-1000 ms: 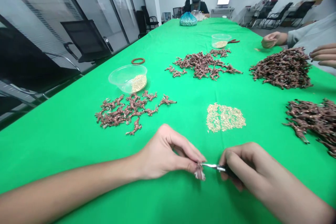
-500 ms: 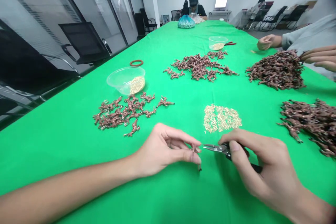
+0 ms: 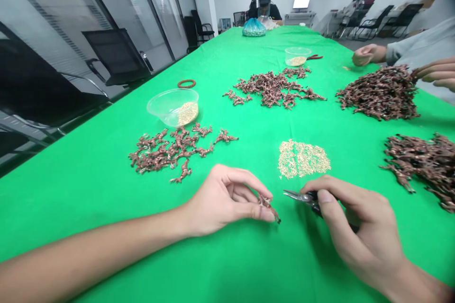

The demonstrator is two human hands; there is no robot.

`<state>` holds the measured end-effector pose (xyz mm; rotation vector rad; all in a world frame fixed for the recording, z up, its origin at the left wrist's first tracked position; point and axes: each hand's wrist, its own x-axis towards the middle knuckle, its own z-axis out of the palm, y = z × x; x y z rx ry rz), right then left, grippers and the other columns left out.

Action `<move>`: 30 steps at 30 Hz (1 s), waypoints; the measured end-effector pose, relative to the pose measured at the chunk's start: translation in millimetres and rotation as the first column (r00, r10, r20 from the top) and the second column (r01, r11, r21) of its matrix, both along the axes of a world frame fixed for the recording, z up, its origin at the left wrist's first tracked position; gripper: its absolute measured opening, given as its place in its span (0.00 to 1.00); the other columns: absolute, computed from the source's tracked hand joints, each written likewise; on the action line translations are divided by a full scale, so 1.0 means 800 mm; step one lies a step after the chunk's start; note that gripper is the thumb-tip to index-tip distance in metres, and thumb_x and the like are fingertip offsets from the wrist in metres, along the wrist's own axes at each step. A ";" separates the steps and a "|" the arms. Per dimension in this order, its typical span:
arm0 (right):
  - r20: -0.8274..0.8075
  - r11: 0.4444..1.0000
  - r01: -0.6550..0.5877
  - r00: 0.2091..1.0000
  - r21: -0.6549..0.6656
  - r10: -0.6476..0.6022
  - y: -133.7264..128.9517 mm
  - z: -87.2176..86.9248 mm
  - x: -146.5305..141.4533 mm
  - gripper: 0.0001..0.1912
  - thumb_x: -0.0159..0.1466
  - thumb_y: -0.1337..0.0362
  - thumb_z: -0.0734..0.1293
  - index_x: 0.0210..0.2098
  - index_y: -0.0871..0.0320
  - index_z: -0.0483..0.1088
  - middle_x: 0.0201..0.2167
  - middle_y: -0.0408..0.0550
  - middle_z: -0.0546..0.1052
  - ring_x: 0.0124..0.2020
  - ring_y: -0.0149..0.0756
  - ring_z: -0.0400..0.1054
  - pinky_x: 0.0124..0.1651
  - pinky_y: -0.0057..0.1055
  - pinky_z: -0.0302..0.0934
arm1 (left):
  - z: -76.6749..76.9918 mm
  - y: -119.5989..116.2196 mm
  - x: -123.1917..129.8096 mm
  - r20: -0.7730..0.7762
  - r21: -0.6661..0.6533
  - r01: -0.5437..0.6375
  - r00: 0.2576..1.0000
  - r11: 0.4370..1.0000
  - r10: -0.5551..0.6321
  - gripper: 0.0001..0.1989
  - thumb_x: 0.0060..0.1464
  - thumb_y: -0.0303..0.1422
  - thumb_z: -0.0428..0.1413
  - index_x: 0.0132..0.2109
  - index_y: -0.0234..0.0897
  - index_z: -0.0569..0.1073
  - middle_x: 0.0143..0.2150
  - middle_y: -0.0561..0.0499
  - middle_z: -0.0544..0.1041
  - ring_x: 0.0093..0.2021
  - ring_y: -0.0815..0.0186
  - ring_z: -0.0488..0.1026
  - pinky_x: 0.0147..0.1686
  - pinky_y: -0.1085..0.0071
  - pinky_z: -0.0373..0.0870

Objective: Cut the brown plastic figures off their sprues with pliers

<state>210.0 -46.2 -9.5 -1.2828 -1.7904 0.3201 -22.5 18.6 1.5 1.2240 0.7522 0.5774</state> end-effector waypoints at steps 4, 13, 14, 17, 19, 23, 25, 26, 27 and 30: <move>-0.059 0.995 0.060 0.996 -0.083 -0.065 0.003 -0.003 0.003 0.09 0.67 0.65 0.62 0.36 0.56 0.74 0.24 0.41 0.75 0.22 0.29 0.67 0.23 0.27 0.58 | -0.002 0.000 -0.001 -0.029 0.026 0.001 1.000 1.000 0.000 0.15 0.45 0.29 0.71 0.41 0.30 0.80 0.37 0.44 0.84 0.38 0.61 0.83 0.36 0.76 0.79; -0.124 0.990 0.057 0.990 -0.132 -0.074 0.005 0.001 0.000 0.10 0.67 0.62 0.62 0.34 0.56 0.74 0.22 0.40 0.73 0.21 0.29 0.64 0.23 0.25 0.58 | 0.001 0.000 0.005 0.042 0.084 -0.009 0.999 0.996 0.006 0.10 0.53 0.30 0.66 0.43 0.30 0.79 0.37 0.45 0.81 0.31 0.66 0.80 0.34 0.71 0.77; -0.118 0.991 0.056 0.991 -0.119 -0.070 0.005 0.001 0.000 0.10 0.67 0.62 0.62 0.34 0.56 0.74 0.22 0.40 0.73 0.21 0.29 0.65 0.23 0.26 0.59 | 0.002 0.001 0.006 0.029 0.115 -0.023 0.999 0.993 0.020 0.10 0.53 0.30 0.66 0.42 0.29 0.79 0.36 0.46 0.80 0.30 0.67 0.79 0.33 0.71 0.76; -0.071 0.997 0.056 0.996 -0.048 -0.059 0.004 0.002 0.002 0.09 0.67 0.65 0.62 0.35 0.55 0.74 0.24 0.41 0.75 0.23 0.30 0.67 0.24 0.26 0.61 | 0.002 0.000 0.006 -0.001 0.169 -0.062 0.998 0.984 0.064 0.11 0.52 0.32 0.67 0.40 0.30 0.77 0.34 0.47 0.81 0.31 0.66 0.80 0.34 0.71 0.75; -0.018 0.999 0.031 0.999 0.011 -0.031 0.001 0.001 0.002 0.08 0.67 0.68 0.62 0.37 0.55 0.73 0.27 0.43 0.76 0.24 0.30 0.69 0.26 0.26 0.62 | 0.003 -0.002 0.007 0.000 0.143 -0.072 0.997 0.987 0.073 0.11 0.52 0.32 0.67 0.40 0.31 0.76 0.37 0.45 0.82 0.37 0.62 0.81 0.39 0.69 0.76; 0.089 0.992 -0.007 0.996 0.127 -0.005 -0.006 -0.003 -0.005 0.07 0.65 0.70 0.63 0.40 0.57 0.71 0.30 0.46 0.76 0.27 0.31 0.70 0.29 0.29 0.63 | 0.004 -0.009 0.008 -0.011 -0.010 -0.062 0.998 0.998 0.062 0.14 0.52 0.33 0.67 0.42 0.31 0.74 0.45 0.41 0.82 0.41 0.59 0.82 0.36 0.71 0.77; 0.146 0.985 -0.029 0.989 0.168 0.004 -0.008 -0.005 -0.009 0.06 0.64 0.70 0.64 0.41 0.58 0.70 0.30 0.46 0.75 0.27 0.31 0.69 0.29 0.29 0.63 | 0.004 -0.011 0.008 -0.023 -0.062 -0.063 0.998 0.996 0.062 0.15 0.49 0.32 0.69 0.41 0.30 0.74 0.41 0.42 0.83 0.36 0.62 0.82 0.30 0.75 0.76; 0.173 0.983 -0.042 0.985 0.176 0.011 -0.008 -0.006 -0.011 0.07 0.63 0.70 0.65 0.42 0.59 0.70 0.30 0.46 0.75 0.27 0.31 0.69 0.29 0.29 0.62 | 0.004 -0.012 0.008 -0.027 -0.068 -0.064 0.998 0.996 0.063 0.16 0.47 0.31 0.70 0.40 0.30 0.74 0.38 0.44 0.83 0.33 0.64 0.82 0.28 0.76 0.75; 0.195 0.983 -0.050 0.981 0.177 0.014 -0.008 -0.007 -0.012 0.07 0.63 0.70 0.65 0.42 0.59 0.69 0.30 0.47 0.74 0.27 0.31 0.68 0.29 0.29 0.63 | 0.004 -0.012 0.008 -0.026 -0.065 -0.067 0.998 0.996 0.065 0.16 0.45 0.30 0.70 0.39 0.30 0.75 0.36 0.46 0.83 0.31 0.67 0.81 0.28 0.77 0.74; 0.257 0.978 -0.070 0.966 0.197 0.017 -0.010 -0.008 -0.013 0.09 0.63 0.70 0.66 0.44 0.60 0.69 0.31 0.48 0.75 0.27 0.32 0.69 0.29 0.30 0.63 | 0.004 -0.013 0.008 -0.011 -0.039 -0.082 0.997 0.996 0.082 0.15 0.43 0.28 0.71 0.36 0.29 0.75 0.32 0.47 0.83 0.27 0.70 0.79 0.27 0.78 0.73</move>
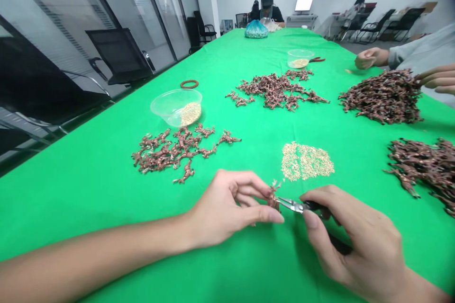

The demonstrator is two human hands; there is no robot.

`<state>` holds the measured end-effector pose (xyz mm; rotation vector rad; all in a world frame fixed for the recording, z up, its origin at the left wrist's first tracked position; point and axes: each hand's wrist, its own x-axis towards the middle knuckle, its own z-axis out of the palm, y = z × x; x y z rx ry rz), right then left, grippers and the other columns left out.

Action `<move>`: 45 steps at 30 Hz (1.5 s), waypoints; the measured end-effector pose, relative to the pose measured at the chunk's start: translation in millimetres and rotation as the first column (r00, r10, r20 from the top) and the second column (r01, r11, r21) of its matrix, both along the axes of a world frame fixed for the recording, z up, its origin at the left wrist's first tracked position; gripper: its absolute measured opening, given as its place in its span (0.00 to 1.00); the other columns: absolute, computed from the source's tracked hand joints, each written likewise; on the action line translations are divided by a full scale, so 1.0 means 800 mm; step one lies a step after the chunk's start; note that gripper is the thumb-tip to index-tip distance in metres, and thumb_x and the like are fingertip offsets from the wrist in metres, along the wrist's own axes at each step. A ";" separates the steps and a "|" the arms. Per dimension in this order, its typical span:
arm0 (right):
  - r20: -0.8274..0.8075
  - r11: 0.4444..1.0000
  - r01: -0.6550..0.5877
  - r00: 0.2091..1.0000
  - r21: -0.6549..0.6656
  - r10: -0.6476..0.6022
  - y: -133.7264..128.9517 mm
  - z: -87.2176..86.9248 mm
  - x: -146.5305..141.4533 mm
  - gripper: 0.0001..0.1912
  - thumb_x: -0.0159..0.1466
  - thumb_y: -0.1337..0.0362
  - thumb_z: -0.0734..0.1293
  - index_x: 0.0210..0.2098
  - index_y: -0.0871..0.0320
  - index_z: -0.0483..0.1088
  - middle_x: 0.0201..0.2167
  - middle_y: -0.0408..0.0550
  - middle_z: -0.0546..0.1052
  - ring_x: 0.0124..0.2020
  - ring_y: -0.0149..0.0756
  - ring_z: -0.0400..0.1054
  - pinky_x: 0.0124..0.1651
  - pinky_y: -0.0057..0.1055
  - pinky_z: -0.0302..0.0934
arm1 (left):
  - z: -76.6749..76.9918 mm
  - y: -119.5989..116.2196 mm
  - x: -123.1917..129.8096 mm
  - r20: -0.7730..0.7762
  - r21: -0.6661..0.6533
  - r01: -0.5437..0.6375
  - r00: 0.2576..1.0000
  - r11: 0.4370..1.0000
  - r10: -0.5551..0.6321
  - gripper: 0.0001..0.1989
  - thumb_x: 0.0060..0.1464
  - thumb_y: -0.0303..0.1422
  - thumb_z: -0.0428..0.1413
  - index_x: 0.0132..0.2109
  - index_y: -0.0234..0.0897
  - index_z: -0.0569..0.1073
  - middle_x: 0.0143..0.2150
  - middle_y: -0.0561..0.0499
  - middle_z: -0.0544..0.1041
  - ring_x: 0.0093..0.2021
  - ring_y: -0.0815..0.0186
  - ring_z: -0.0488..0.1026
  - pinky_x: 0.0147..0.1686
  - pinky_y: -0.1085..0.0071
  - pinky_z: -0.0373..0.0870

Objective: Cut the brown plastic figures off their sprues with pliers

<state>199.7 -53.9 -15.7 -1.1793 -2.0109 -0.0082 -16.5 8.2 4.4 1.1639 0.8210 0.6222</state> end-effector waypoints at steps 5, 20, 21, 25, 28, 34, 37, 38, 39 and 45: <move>0.097 0.997 -0.017 0.995 0.081 0.009 -0.004 -0.001 0.002 0.11 0.62 0.70 0.67 0.45 0.62 0.68 0.32 0.51 0.77 0.29 0.35 0.72 0.30 0.30 0.64 | 0.000 0.000 0.000 -0.019 -0.012 -0.049 0.999 0.999 0.049 0.17 0.37 0.25 0.73 0.31 0.29 0.73 0.39 0.42 0.84 0.30 0.67 0.81 0.27 0.80 0.72; 0.113 0.986 0.007 0.993 0.167 -0.026 0.002 0.001 -0.003 0.06 0.64 0.70 0.68 0.40 0.66 0.72 0.30 0.50 0.77 0.29 0.30 0.71 0.34 0.27 0.63 | -0.001 -0.001 -0.001 -0.043 0.004 -0.005 0.999 1.000 0.006 0.16 0.39 0.26 0.72 0.32 0.30 0.72 0.37 0.43 0.84 0.25 0.71 0.79 0.24 0.81 0.69; 0.116 0.986 0.007 0.993 0.166 -0.026 0.001 0.000 -0.002 0.06 0.64 0.70 0.68 0.40 0.66 0.72 0.30 0.50 0.77 0.29 0.30 0.71 0.34 0.27 0.63 | -0.001 -0.001 -0.001 -0.045 0.004 -0.005 0.999 1.000 0.005 0.16 0.39 0.26 0.72 0.32 0.30 0.72 0.36 0.43 0.84 0.25 0.71 0.79 0.23 0.81 0.69; 0.125 0.987 0.001 0.992 0.162 -0.021 0.001 -0.001 -0.002 0.06 0.64 0.70 0.68 0.41 0.66 0.72 0.30 0.50 0.77 0.29 0.31 0.71 0.33 0.27 0.63 | -0.001 -0.001 -0.001 -0.060 0.008 -0.009 0.998 1.000 0.010 0.16 0.38 0.26 0.72 0.31 0.31 0.72 0.32 0.44 0.83 0.24 0.70 0.79 0.23 0.81 0.69; 0.120 0.989 0.008 0.992 0.150 -0.026 -0.001 -0.001 -0.002 0.06 0.64 0.70 0.68 0.40 0.65 0.71 0.30 0.49 0.76 0.28 0.31 0.70 0.32 0.27 0.63 | 0.000 -0.001 0.001 -0.067 0.032 -0.013 0.998 0.999 0.015 0.16 0.38 0.28 0.72 0.30 0.31 0.73 0.32 0.44 0.83 0.23 0.69 0.79 0.22 0.79 0.70; 0.008 0.997 0.033 0.999 -0.064 -0.033 -0.008 -0.001 -0.010 0.02 0.66 0.68 0.65 0.36 0.59 0.70 0.25 0.42 0.72 0.21 0.26 0.65 0.25 0.24 0.58 | -0.007 -0.009 0.000 -0.158 0.300 -0.070 0.980 0.951 0.122 0.14 0.43 0.35 0.71 0.28 0.32 0.74 0.22 0.51 0.79 0.18 0.68 0.75 0.19 0.76 0.70; -0.116 0.939 0.035 0.990 -0.343 -0.079 -0.011 0.002 -0.015 0.12 0.68 0.61 0.63 0.28 0.57 0.67 0.19 0.39 0.66 0.17 0.26 0.59 0.21 0.25 0.54 | -0.013 -0.013 -0.004 -0.186 0.505 -0.054 0.968 0.862 0.169 0.12 0.48 0.36 0.68 0.30 0.34 0.75 0.16 0.56 0.74 0.17 0.70 0.72 0.23 0.74 0.73; -0.166 0.883 0.022 0.980 -0.470 -0.113 -0.012 0.004 -0.017 0.16 0.69 0.58 0.62 0.26 0.57 0.66 0.18 0.39 0.63 0.17 0.27 0.57 0.21 0.26 0.52 | -0.015 -0.014 -0.005 -0.179 0.572 -0.046 0.967 0.819 0.180 0.11 0.50 0.35 0.68 0.31 0.34 0.75 0.17 0.57 0.74 0.16 0.71 0.70 0.25 0.74 0.74; -0.220 0.804 -0.005 0.963 -0.595 -0.157 -0.012 0.006 -0.019 0.20 0.69 0.54 0.61 0.24 0.56 0.65 0.17 0.39 0.61 0.17 0.27 0.56 0.20 0.26 0.51 | -0.017 -0.015 -0.006 -0.169 0.636 -0.039 0.968 0.770 0.188 0.09 0.51 0.34 0.67 0.32 0.34 0.76 0.18 0.57 0.74 0.16 0.72 0.69 0.26 0.74 0.74; -0.373 0.297 -0.255 0.798 -0.920 -0.472 -0.007 0.025 -0.024 0.32 0.63 0.35 0.57 0.26 0.58 0.71 0.16 0.42 0.65 0.14 0.29 0.55 0.16 0.26 0.48 | -0.026 -0.014 -0.010 -0.139 0.849 -0.003 0.963 0.528 0.230 0.08 0.52 0.31 0.67 0.37 0.32 0.76 0.24 0.54 0.78 0.18 0.74 0.69 0.25 0.77 0.71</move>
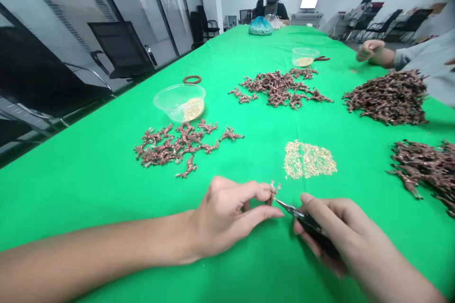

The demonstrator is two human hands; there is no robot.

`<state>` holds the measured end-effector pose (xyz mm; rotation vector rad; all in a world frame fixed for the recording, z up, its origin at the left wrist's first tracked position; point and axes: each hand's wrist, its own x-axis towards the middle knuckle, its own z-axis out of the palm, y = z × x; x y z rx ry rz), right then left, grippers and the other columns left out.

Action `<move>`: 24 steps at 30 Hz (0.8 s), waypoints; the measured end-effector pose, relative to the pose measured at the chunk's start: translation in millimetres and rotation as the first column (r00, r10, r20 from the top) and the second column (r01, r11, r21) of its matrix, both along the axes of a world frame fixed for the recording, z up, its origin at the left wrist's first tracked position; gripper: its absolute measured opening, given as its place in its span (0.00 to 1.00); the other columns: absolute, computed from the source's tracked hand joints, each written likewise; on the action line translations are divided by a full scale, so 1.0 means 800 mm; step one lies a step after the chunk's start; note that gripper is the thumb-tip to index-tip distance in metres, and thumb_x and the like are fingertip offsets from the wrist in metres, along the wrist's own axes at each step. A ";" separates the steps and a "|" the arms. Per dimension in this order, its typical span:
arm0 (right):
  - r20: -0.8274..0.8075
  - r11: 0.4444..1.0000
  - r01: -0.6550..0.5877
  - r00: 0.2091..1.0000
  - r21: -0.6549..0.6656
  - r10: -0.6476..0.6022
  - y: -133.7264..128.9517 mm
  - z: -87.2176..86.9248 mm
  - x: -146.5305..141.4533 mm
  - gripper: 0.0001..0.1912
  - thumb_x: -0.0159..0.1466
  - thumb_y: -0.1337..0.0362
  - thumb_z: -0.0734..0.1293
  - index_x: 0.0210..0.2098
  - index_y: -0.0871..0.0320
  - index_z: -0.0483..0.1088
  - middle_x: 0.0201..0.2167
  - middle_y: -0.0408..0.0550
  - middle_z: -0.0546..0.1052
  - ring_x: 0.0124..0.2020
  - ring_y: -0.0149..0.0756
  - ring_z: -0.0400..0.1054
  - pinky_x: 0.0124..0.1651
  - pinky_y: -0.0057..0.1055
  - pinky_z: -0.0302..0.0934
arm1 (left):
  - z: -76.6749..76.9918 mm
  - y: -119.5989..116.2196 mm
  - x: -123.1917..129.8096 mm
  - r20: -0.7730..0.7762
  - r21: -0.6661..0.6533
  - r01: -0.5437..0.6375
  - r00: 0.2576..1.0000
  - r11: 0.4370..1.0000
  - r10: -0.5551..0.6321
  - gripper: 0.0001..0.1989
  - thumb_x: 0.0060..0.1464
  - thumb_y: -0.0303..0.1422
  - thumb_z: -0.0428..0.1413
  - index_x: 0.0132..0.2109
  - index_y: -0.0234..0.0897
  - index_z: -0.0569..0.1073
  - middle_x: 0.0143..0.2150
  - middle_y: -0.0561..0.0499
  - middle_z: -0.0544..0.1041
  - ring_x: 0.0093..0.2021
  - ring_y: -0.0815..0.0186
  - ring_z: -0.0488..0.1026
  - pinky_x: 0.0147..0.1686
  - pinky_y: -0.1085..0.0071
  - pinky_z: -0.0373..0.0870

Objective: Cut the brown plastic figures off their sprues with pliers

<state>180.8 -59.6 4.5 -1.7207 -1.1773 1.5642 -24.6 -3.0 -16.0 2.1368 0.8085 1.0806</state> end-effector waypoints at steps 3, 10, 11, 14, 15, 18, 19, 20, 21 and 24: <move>0.116 0.983 -0.107 0.989 0.151 0.090 0.008 0.003 0.009 0.28 0.66 0.43 0.58 0.23 0.58 0.69 0.16 0.42 0.66 0.15 0.29 0.58 0.17 0.26 0.51 | 0.000 0.001 0.001 -0.032 -0.085 -0.018 0.999 0.996 0.016 0.10 0.52 0.34 0.66 0.36 0.32 0.77 0.23 0.53 0.78 0.16 0.75 0.64 0.20 0.77 0.66; 0.621 0.056 -0.660 0.670 0.749 -0.407 0.026 -0.018 0.045 0.10 0.61 0.67 0.70 0.42 0.63 0.73 0.33 0.52 0.79 0.32 0.37 0.74 0.35 0.30 0.67 | 0.018 0.006 0.008 -0.013 -0.619 -0.052 0.998 0.783 0.056 0.17 0.46 0.40 0.69 0.31 0.32 0.75 0.18 0.53 0.75 0.13 0.73 0.67 0.13 0.79 0.60; 0.638 0.001 -0.709 0.633 0.705 -0.440 0.027 -0.020 0.048 0.12 0.60 0.67 0.71 0.43 0.64 0.73 0.33 0.54 0.80 0.32 0.39 0.74 0.35 0.32 0.68 | 0.019 0.008 0.009 0.015 -0.682 -0.027 0.999 0.730 0.050 0.17 0.45 0.40 0.70 0.31 0.32 0.74 0.19 0.53 0.75 0.14 0.73 0.68 0.12 0.80 0.60; 0.666 -0.056 -0.795 0.542 0.604 -0.513 0.027 -0.020 0.049 0.15 0.58 0.63 0.73 0.42 0.65 0.74 0.31 0.55 0.80 0.30 0.41 0.75 0.34 0.36 0.69 | 0.021 0.013 0.010 0.111 -0.805 0.076 0.993 0.589 0.024 0.18 0.43 0.38 0.71 0.32 0.32 0.72 0.26 0.49 0.79 0.15 0.74 0.68 0.12 0.79 0.63; 0.666 -0.065 -0.807 0.526 0.587 -0.529 0.027 -0.019 0.048 0.15 0.58 0.62 0.74 0.41 0.65 0.74 0.31 0.55 0.81 0.29 0.41 0.75 0.33 0.36 0.70 | 0.021 0.015 0.010 0.137 -0.823 0.109 0.990 0.557 0.009 0.18 0.44 0.38 0.70 0.33 0.32 0.71 0.30 0.47 0.81 0.16 0.74 0.68 0.13 0.79 0.64; 0.653 -0.096 -0.819 0.516 0.566 -0.554 0.026 -0.017 0.046 0.13 0.59 0.61 0.74 0.40 0.62 0.74 0.30 0.53 0.81 0.28 0.40 0.75 0.32 0.36 0.70 | 0.020 0.017 0.010 0.165 -0.843 0.164 0.985 0.513 -0.044 0.18 0.44 0.36 0.71 0.33 0.32 0.71 0.30 0.48 0.81 0.18 0.74 0.69 0.15 0.79 0.67; 0.653 -0.101 -0.820 0.517 0.564 -0.553 0.026 -0.016 0.046 0.13 0.59 0.61 0.74 0.40 0.62 0.75 0.30 0.53 0.81 0.28 0.40 0.75 0.32 0.36 0.70 | 0.020 0.017 0.010 0.164 -0.844 0.169 0.985 0.509 -0.055 0.17 0.44 0.35 0.71 0.34 0.32 0.71 0.29 0.49 0.80 0.18 0.74 0.70 0.15 0.79 0.68; 0.658 -0.098 -0.821 0.516 0.563 -0.548 0.026 -0.016 0.046 0.13 0.58 0.61 0.74 0.40 0.61 0.75 0.30 0.52 0.81 0.28 0.40 0.75 0.32 0.36 0.71 | 0.020 0.017 0.010 0.160 -0.845 0.168 0.985 0.507 -0.060 0.17 0.44 0.35 0.70 0.34 0.31 0.72 0.27 0.50 0.80 0.18 0.74 0.70 0.16 0.79 0.68; 0.660 -0.098 -0.821 0.517 0.563 -0.545 0.026 -0.016 0.046 0.13 0.58 0.61 0.74 0.39 0.61 0.75 0.30 0.52 0.81 0.28 0.40 0.75 0.32 0.36 0.71 | 0.020 0.018 0.010 0.154 -0.846 0.165 0.986 0.507 -0.063 0.17 0.45 0.35 0.70 0.34 0.31 0.72 0.27 0.51 0.79 0.18 0.74 0.70 0.16 0.79 0.69; 0.666 -0.095 -0.824 0.514 0.559 -0.541 0.026 -0.015 0.046 0.11 0.59 0.61 0.74 0.38 0.61 0.75 0.29 0.52 0.81 0.27 0.40 0.75 0.31 0.36 0.71 | 0.021 0.018 0.008 0.131 -0.848 0.152 0.988 0.508 -0.077 0.17 0.46 0.37 0.69 0.35 0.31 0.72 0.30 0.49 0.80 0.19 0.74 0.71 0.17 0.79 0.69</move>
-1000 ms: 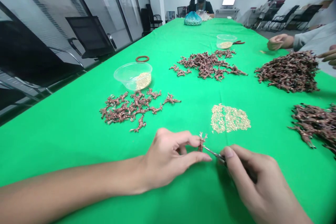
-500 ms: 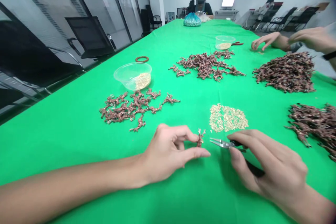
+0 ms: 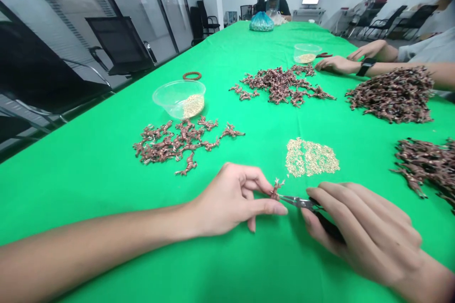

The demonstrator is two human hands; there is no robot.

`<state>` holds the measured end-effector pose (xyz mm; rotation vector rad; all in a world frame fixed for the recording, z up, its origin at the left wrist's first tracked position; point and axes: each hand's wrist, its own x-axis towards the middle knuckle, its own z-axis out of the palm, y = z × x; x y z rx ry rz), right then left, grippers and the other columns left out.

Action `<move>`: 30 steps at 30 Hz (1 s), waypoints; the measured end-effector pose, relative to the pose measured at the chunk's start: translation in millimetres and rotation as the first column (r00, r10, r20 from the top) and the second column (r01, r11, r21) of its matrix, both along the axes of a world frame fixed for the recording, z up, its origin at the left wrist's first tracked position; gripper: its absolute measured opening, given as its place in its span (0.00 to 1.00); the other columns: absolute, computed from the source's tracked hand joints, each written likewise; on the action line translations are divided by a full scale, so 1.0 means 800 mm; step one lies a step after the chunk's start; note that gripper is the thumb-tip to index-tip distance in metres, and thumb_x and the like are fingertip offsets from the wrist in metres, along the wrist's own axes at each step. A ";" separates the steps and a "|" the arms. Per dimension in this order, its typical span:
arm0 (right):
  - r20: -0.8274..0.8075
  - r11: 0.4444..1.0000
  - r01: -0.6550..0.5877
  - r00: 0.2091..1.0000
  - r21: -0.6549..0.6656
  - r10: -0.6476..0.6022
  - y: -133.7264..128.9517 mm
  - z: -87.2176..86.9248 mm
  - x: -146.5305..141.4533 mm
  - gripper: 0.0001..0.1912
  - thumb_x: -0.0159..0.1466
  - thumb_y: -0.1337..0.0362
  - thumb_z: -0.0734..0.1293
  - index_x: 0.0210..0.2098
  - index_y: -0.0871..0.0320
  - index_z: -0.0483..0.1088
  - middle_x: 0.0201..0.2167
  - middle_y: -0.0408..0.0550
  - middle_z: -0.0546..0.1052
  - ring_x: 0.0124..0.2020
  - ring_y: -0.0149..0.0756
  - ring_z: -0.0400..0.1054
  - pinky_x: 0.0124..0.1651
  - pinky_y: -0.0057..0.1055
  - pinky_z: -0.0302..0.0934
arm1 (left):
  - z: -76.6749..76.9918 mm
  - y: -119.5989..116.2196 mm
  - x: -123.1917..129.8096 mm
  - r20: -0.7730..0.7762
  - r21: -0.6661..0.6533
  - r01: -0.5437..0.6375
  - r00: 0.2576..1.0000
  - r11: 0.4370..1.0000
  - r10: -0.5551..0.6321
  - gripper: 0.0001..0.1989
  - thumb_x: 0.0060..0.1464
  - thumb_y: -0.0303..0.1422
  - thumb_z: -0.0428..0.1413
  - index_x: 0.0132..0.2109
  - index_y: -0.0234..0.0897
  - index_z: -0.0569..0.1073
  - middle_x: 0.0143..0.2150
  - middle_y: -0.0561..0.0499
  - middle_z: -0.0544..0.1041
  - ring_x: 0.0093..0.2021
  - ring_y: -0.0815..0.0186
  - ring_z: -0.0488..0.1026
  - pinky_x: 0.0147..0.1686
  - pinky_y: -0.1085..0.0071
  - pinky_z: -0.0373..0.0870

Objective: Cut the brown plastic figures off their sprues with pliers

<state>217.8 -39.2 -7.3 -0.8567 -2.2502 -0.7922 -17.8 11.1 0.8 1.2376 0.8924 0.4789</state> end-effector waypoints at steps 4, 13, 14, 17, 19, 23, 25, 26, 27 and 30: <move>0.010 1.000 -0.019 1.000 0.000 0.019 -0.001 0.000 0.001 0.11 0.59 0.61 0.74 0.36 0.63 0.76 0.28 0.53 0.81 0.27 0.40 0.75 0.30 0.36 0.70 | 0.001 0.001 -0.002 -0.050 0.028 0.052 0.997 0.998 -0.050 0.18 0.46 0.38 0.69 0.36 0.31 0.72 0.32 0.47 0.81 0.20 0.73 0.74 0.18 0.80 0.67; 0.039 1.000 -0.020 0.999 0.019 0.019 -0.001 -0.009 0.005 0.16 0.55 0.59 0.77 0.37 0.64 0.76 0.29 0.55 0.81 0.27 0.42 0.75 0.31 0.39 0.71 | 0.002 0.003 -0.003 -0.066 0.039 0.077 0.995 0.996 -0.074 0.18 0.46 0.38 0.69 0.36 0.32 0.72 0.34 0.45 0.82 0.20 0.70 0.76 0.18 0.79 0.65; 0.038 1.000 -0.022 0.999 0.015 0.021 -0.001 -0.009 0.005 0.16 0.55 0.59 0.77 0.37 0.64 0.76 0.29 0.56 0.81 0.27 0.42 0.75 0.31 0.39 0.71 | 0.002 0.003 -0.003 -0.066 0.041 0.076 0.995 0.996 -0.073 0.18 0.46 0.38 0.69 0.37 0.32 0.72 0.34 0.45 0.82 0.20 0.70 0.76 0.18 0.79 0.65; 0.037 1.000 -0.022 0.999 0.019 0.021 -0.001 -0.009 0.005 0.15 0.56 0.59 0.77 0.37 0.64 0.76 0.29 0.55 0.81 0.27 0.42 0.75 0.31 0.39 0.70 | 0.002 0.002 -0.003 -0.074 0.048 0.073 0.995 0.996 -0.069 0.18 0.46 0.39 0.69 0.36 0.32 0.72 0.32 0.47 0.81 0.20 0.70 0.76 0.18 0.79 0.65; 0.037 1.000 -0.009 0.999 0.019 0.008 0.000 -0.008 0.004 0.14 0.56 0.59 0.76 0.37 0.61 0.76 0.28 0.53 0.81 0.27 0.41 0.74 0.31 0.38 0.70 | 0.002 0.002 -0.003 -0.076 0.047 0.070 0.995 0.996 -0.066 0.18 0.46 0.39 0.69 0.36 0.32 0.72 0.32 0.47 0.81 0.20 0.70 0.75 0.18 0.79 0.65; 0.043 1.000 -0.007 0.999 0.024 0.006 -0.002 -0.008 0.004 0.13 0.56 0.58 0.76 0.36 0.59 0.77 0.29 0.51 0.81 0.27 0.41 0.74 0.31 0.38 0.70 | 0.001 0.002 -0.003 -0.067 0.051 0.072 0.995 0.996 -0.068 0.18 0.46 0.39 0.69 0.36 0.32 0.72 0.32 0.46 0.82 0.19 0.70 0.75 0.17 0.79 0.64; 0.044 1.000 -0.009 0.999 0.020 0.008 -0.005 -0.009 0.005 0.14 0.56 0.58 0.76 0.36 0.61 0.77 0.28 0.52 0.81 0.27 0.42 0.74 0.31 0.39 0.70 | 0.001 0.001 -0.003 -0.072 0.067 0.073 0.995 0.995 -0.068 0.18 0.47 0.39 0.69 0.36 0.32 0.72 0.31 0.46 0.82 0.19 0.70 0.75 0.17 0.80 0.63; 0.043 1.000 -0.012 0.999 0.016 0.011 -0.006 -0.009 0.005 0.15 0.55 0.58 0.77 0.37 0.62 0.76 0.28 0.53 0.81 0.27 0.42 0.74 0.32 0.39 0.70 | 0.001 0.001 -0.004 -0.078 0.079 0.073 0.995 0.994 -0.067 0.17 0.47 0.39 0.69 0.35 0.32 0.72 0.31 0.46 0.82 0.19 0.70 0.75 0.16 0.80 0.63; 0.043 1.000 -0.010 0.999 0.005 0.010 -0.007 -0.010 0.006 0.16 0.55 0.58 0.77 0.37 0.63 0.76 0.28 0.54 0.81 0.27 0.43 0.74 0.32 0.40 0.69 | 0.001 0.000 -0.004 -0.082 0.094 0.074 0.994 0.993 -0.066 0.17 0.47 0.39 0.69 0.35 0.32 0.72 0.30 0.46 0.81 0.19 0.70 0.75 0.16 0.80 0.63; 0.029 0.999 0.004 1.000 -0.035 -0.003 -0.011 -0.010 0.005 0.15 0.56 0.58 0.76 0.37 0.63 0.76 0.28 0.54 0.81 0.28 0.43 0.74 0.33 0.39 0.69 | 0.002 -0.002 -0.004 -0.103 0.160 0.084 0.992 0.984 -0.068 0.16 0.48 0.39 0.68 0.34 0.32 0.73 0.26 0.49 0.80 0.18 0.69 0.75 0.14 0.81 0.61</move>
